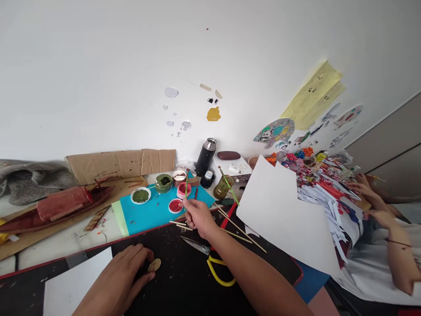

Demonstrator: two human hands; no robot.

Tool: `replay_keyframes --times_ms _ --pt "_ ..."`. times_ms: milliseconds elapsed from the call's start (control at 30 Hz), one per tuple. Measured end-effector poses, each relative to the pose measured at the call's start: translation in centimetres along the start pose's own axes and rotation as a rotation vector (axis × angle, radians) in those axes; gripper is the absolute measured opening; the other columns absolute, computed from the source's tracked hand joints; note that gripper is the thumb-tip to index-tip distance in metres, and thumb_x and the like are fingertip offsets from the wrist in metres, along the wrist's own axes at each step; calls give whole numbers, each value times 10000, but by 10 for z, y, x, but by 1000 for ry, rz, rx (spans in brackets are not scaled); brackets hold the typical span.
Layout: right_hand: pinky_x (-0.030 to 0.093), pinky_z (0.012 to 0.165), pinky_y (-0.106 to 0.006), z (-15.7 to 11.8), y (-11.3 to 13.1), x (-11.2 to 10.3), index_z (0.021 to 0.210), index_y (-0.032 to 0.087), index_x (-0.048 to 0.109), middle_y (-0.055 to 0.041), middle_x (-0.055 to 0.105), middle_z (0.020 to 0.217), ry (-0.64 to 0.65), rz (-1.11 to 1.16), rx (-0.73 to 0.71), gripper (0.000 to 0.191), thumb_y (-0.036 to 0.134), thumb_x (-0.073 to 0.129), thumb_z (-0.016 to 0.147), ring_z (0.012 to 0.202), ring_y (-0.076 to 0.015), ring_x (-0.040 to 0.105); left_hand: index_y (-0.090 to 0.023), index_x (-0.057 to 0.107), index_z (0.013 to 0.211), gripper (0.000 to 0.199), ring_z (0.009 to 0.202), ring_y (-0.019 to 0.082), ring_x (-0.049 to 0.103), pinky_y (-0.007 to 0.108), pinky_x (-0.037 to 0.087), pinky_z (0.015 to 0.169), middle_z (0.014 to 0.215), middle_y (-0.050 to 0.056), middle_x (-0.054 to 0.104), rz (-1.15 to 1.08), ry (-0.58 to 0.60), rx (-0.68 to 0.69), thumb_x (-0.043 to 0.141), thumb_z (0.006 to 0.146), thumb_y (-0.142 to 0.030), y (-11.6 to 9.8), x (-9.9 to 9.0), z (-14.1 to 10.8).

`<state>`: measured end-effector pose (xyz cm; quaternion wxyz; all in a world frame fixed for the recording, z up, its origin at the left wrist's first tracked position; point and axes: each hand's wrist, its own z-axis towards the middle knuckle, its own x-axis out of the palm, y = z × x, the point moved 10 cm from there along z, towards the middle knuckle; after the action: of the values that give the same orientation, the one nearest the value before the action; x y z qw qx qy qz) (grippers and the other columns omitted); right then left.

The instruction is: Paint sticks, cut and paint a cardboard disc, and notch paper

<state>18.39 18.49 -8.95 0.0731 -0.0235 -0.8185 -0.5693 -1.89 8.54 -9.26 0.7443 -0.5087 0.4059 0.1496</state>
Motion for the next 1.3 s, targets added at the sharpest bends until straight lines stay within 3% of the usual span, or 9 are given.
replay_keyframes --times_ms 267,467,567,700,1000,1300 --pt "161 392 -230 -4 -1 0 845 229 593 123 465 470 3 16 27 604 787 822 834 360 -73 318 -300 732 981 167 859 259 747 347 588 772 945 23 760 2 16 18 707 986 -465 1 0 1" --pt "140 380 -228 -7 -3 -2 745 240 520 96 501 461 -16 18 32 648 814 810 830 347 -68 329 -297 721 966 201 833 257 749 344 589 751 926 20 756 28 -30 42 687 994 -493 -1 -3 1" --pt "139 377 -221 -12 -5 -9 782 231 567 99 501 452 -35 25 43 644 826 810 815 341 -68 319 -296 728 965 204 828 260 750 346 590 745 918 22 755 40 -30 49 691 990 -494 0 -2 1" --pt "128 379 -214 -26 -4 -26 924 193 676 108 489 445 -74 52 34 666 819 841 766 342 -73 318 -287 729 961 251 834 266 756 356 600 757 926 30 762 43 -40 45 688 981 -533 4 -3 2" --pt "153 394 -197 -62 14 -87 1035 184 703 119 503 532 -266 166 -144 693 772 898 725 376 -57 358 -291 756 989 363 895 282 766 374 603 811 973 44 781 35 -21 12 642 995 -636 10 -2 -1" --pt "192 385 -208 -60 36 -127 1126 223 658 103 525 582 -416 313 -303 809 948 725 775 386 -81 382 -296 751 979 332 874 282 764 367 594 793 958 36 775 14 -49 4 675 976 -620 11 -3 0"
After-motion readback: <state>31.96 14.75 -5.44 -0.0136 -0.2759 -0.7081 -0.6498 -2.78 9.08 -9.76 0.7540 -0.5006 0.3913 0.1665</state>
